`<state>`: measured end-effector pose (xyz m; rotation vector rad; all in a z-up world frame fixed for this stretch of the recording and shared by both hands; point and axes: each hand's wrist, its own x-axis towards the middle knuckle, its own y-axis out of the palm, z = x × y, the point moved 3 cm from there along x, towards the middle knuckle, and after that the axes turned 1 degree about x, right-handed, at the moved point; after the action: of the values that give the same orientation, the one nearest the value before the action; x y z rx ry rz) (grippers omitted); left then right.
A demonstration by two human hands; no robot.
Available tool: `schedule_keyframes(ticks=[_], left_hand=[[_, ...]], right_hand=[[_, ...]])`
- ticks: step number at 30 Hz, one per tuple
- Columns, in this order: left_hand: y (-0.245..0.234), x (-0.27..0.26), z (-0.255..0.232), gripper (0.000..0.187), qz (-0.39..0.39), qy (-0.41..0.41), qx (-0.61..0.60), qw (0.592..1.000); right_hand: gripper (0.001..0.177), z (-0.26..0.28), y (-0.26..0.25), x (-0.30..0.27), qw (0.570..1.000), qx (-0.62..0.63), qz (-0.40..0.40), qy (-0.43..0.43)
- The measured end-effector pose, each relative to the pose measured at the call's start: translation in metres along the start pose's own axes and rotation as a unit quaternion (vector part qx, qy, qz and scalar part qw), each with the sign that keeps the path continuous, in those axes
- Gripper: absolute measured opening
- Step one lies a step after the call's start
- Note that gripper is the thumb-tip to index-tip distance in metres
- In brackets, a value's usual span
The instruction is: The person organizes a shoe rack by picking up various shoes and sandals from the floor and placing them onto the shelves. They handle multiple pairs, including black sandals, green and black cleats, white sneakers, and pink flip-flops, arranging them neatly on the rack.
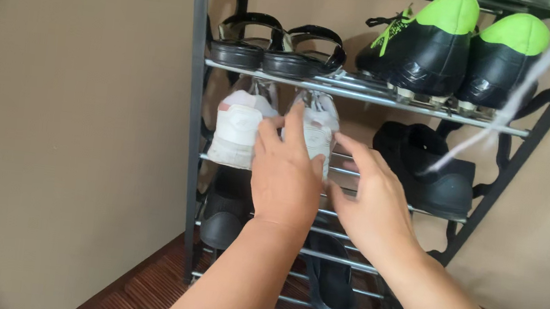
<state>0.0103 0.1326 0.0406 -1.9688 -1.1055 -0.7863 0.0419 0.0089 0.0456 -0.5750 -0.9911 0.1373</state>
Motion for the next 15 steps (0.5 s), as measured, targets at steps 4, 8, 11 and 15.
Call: schedule_keyframes(ticks=[4, 8, 11, 15], left_hand=[[-0.017, -0.004, -0.016, 0.064, -0.085, 0.055, -0.020, 0.995], [-0.012, 0.010, -0.049, 0.050, -0.092, 0.109, -0.138, 0.980], [0.011, 0.036, -0.083, 0.054, -0.117, 0.164, -0.188, 0.961], [0.048, 0.073, -0.115, 0.083, -0.008, 0.116, -0.148, 0.982]], right_hand=[[0.046, 0.000, -0.031, -0.009, 0.989, -0.013, -0.114, -0.094], [0.048, -0.023, -0.088, 0.005, 0.942, -0.136, -0.259, -0.163], [0.059, -0.052, -0.120, 0.039, 0.948, -0.109, -0.251, -0.163], [0.076, -0.079, -0.142, 0.065, 0.977, -0.118, -0.178, -0.025]])
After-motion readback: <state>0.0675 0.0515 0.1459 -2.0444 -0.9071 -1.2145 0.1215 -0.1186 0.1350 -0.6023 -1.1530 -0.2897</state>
